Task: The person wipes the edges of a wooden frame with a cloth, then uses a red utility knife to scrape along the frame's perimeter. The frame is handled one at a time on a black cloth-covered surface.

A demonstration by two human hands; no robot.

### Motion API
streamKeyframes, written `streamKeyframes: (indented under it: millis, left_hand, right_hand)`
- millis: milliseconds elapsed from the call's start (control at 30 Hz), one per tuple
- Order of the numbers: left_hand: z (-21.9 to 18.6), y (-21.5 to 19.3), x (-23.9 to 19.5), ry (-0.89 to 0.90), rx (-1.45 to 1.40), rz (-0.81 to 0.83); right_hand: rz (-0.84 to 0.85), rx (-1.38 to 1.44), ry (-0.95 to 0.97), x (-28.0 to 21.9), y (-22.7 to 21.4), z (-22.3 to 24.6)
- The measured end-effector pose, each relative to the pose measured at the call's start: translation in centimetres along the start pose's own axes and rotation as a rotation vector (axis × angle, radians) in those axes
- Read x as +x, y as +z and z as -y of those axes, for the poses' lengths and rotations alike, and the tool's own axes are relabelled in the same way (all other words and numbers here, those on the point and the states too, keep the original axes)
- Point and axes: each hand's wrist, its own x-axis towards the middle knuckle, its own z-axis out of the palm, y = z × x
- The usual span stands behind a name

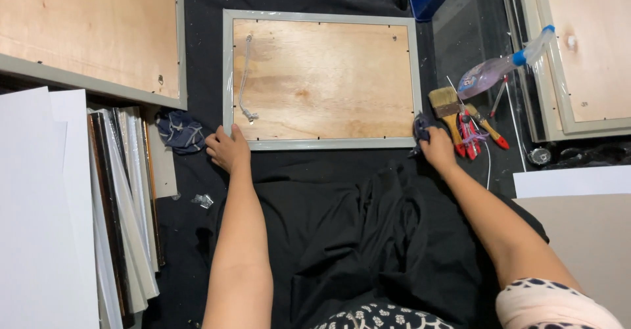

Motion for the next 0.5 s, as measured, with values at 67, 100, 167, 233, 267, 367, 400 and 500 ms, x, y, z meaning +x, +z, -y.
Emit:
streamKeyframes:
  millis: [67, 100, 167, 233, 267, 367, 400, 500]
  left_hand:
    - [0.6, 0.7, 0.8, 0.006, -0.074, -0.019]
    - [1.4, 0.9, 1.2, 0.013, -0.139, -0.035]
    - [0.6, -1.2, 0.7, -0.014, -0.209, 0.009]
    - [-0.3, -3.1, 0.1, -0.04, -0.283, 0.051]
    - [-0.9, -4.1, -0.3, -0.059, -0.323, 0.079]
    - [-1.6, -5.8, -0.8, -0.124, -0.425, 0.117]
    - [-1.8, -6.1, -0.8, -0.167, -0.49, 0.134]
    - [-2.0, -6.5, -1.0, -0.319, -0.601, 0.108]
  right_hand:
    - [-0.038, -0.128, 0.014, -0.5, 0.0, 2.5]
    - [-0.069, -0.253, 0.033, -1.1, 0.4, 4.0]
    - [-0.022, -0.222, -0.043, -1.4, 0.4, 7.7]
    - [0.022, -0.192, -0.119, -2.4, -1.1, 12.7]
    - [-0.067, -0.18, -0.314, -3.2, -2.6, 15.8]
    - [-0.134, -0.151, -0.602, -5.1, -5.0, 24.2]
    - [-0.115, -0.144, -0.691, -5.6, -5.5, 26.8]
    - [0.044, 0.003, -0.791, -6.1, -6.6, 35.6]
